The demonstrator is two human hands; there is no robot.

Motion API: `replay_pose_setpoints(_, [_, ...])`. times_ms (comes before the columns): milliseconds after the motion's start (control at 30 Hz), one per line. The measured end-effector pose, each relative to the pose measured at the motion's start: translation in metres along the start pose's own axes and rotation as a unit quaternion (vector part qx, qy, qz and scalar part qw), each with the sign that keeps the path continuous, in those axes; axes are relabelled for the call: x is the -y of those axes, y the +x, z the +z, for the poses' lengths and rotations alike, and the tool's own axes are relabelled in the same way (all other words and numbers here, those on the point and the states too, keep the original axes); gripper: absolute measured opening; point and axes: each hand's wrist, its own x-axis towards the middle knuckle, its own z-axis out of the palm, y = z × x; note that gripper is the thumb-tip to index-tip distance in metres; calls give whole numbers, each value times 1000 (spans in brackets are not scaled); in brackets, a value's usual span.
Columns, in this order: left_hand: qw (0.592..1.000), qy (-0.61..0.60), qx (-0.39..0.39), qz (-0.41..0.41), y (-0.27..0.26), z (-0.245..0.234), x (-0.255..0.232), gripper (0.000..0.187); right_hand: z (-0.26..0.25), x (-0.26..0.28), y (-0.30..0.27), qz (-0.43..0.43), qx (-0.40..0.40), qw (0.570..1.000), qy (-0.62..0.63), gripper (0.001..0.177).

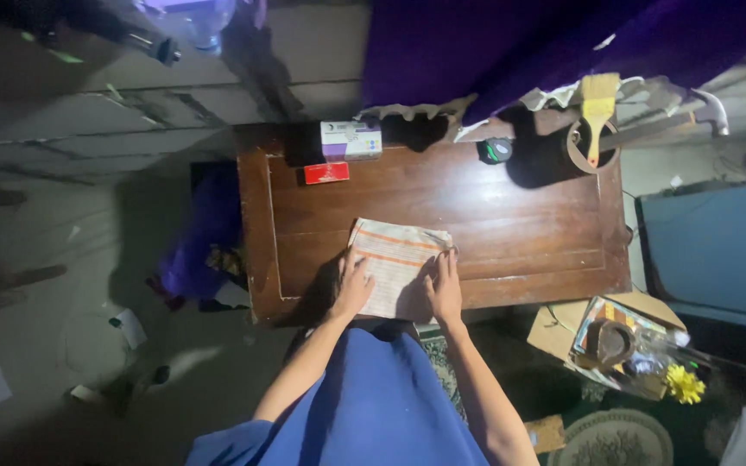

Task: The person wipes a wooden table surface with a striped cloth. They repeatedly rub the cloth across the table, fold and unfold it, and continue wiping different sections of the surface.

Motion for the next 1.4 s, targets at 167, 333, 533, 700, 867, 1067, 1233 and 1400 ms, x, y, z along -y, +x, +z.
replay_pose_setpoints(167, [978,-172,-101,-57,39,9,-2,70,-5,19,16,44,-34,995,-78,75])
replay_pose_setpoints(333, [990,-47,-43,-128,69,4,-4,52,-20,36,34,92,-29,994,-56,63])
replay_pose_setpoints(533, [989,114,-70,-63,81,12,6,36,-31,31,40,32,-25,997,-72,42])
replay_pose_setpoints(700, [995,-40,-72,-52,93,4,11,10,-39,22,47,2,-87,989,-115,21])
replay_pose_setpoints(867, [969,-146,-172,104,84,-13,10,17,-58,12,42,-69,-119,982,-131,29])
replay_pose_setpoints(1067, [951,-145,-203,185,79,-22,-12,20,-52,-2,33,-47,-69,986,-142,47])
replay_pose_setpoints(1233, [967,-156,-162,122,75,-26,-30,15,-49,-2,29,-11,-58,990,-130,56])
replay_pose_setpoints(1400, [946,-306,-52,-89,65,-23,-35,14,-37,-22,23,43,-76,993,-74,24])
